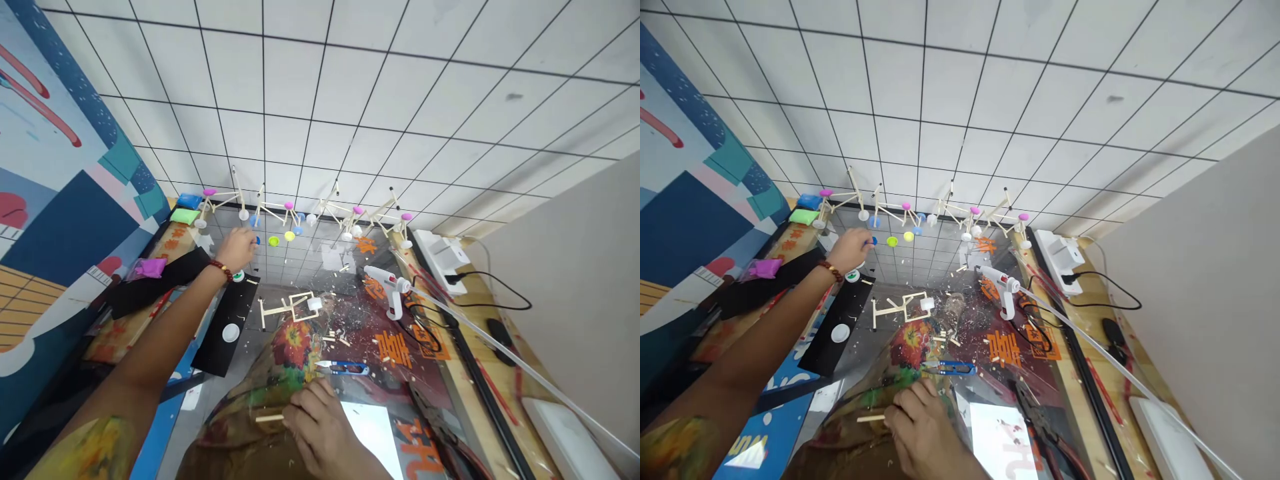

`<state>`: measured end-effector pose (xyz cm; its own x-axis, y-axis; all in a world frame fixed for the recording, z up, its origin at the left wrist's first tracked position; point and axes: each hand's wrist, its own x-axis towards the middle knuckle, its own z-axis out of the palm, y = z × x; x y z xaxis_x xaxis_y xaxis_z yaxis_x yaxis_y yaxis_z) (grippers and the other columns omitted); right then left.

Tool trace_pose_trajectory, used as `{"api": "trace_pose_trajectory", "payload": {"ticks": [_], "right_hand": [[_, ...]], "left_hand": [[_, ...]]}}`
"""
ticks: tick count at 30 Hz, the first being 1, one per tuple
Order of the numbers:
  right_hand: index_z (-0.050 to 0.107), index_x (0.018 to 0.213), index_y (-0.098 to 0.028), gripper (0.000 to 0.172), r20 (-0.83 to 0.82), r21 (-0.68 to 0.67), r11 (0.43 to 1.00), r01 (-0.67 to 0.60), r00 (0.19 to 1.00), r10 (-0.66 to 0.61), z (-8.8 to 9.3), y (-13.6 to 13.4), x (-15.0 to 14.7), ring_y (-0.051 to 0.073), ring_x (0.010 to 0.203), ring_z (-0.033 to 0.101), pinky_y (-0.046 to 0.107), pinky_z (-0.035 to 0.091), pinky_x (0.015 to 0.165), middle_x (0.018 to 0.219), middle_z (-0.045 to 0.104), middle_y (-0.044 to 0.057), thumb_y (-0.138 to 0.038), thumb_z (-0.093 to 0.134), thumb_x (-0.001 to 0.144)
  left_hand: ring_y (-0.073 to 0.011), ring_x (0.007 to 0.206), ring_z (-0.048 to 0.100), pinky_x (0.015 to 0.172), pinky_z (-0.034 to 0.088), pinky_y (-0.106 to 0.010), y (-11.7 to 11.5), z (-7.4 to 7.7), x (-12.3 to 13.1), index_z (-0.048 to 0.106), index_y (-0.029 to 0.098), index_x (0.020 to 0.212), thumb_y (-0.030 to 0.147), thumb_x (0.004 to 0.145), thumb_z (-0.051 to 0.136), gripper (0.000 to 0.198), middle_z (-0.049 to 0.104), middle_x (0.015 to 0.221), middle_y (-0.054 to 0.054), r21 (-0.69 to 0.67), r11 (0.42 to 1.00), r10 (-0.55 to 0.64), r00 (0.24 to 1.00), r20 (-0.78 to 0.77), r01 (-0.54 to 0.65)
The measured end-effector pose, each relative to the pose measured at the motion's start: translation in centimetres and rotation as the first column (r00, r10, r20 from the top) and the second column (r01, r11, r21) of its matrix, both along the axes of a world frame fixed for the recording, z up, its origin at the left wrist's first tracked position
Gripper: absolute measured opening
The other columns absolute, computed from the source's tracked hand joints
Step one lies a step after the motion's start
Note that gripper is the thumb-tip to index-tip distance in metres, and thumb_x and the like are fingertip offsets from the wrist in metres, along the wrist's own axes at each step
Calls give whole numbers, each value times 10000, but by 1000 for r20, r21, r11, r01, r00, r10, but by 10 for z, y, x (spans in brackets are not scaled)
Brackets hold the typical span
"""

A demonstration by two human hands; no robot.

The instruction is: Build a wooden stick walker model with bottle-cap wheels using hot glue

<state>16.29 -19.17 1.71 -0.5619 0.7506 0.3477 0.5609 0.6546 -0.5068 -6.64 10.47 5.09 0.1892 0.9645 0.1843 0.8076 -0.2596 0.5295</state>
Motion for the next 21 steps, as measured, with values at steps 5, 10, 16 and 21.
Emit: {"api": "trace_pose_trajectory", "payload": {"ticks": [5,10,16,21], "right_hand": [[600,1013,-183,212,-17,22,1000,-10,1000,10,-1,1,1,183,778,500,355,388,751,866,630,45,-83,541,837],[614,1010,-189,207,-25,70,997,-15,1000,17,-6,2,0,181,756,511,349,404,723,847,634,45,-79,520,863],[625,931,-188,154,-47,179,984,4,999,4,-15,6,-3,163,707,504,332,378,672,776,617,27,-88,514,891],[629,911,-178,113,-78,242,970,30,997,-11,-23,8,-4,156,681,500,327,365,652,756,620,24,-103,545,904]], "left_hand": [[-170,712,657,660,542,-304,-41,15,-27,556,181,833,287,829,642,137,696,851,-57,-309,949,210,613,762,59],[-104,671,658,609,550,-185,-80,27,-60,633,136,976,214,900,593,116,727,866,-83,-448,881,426,156,891,152],[-140,787,714,737,593,-227,-95,18,-82,653,129,1062,21,785,610,300,732,906,-95,-484,871,478,86,874,84],[-112,738,642,709,542,-241,-84,7,-77,646,145,1051,107,678,740,386,658,898,-26,-444,896,420,284,862,25]]}}
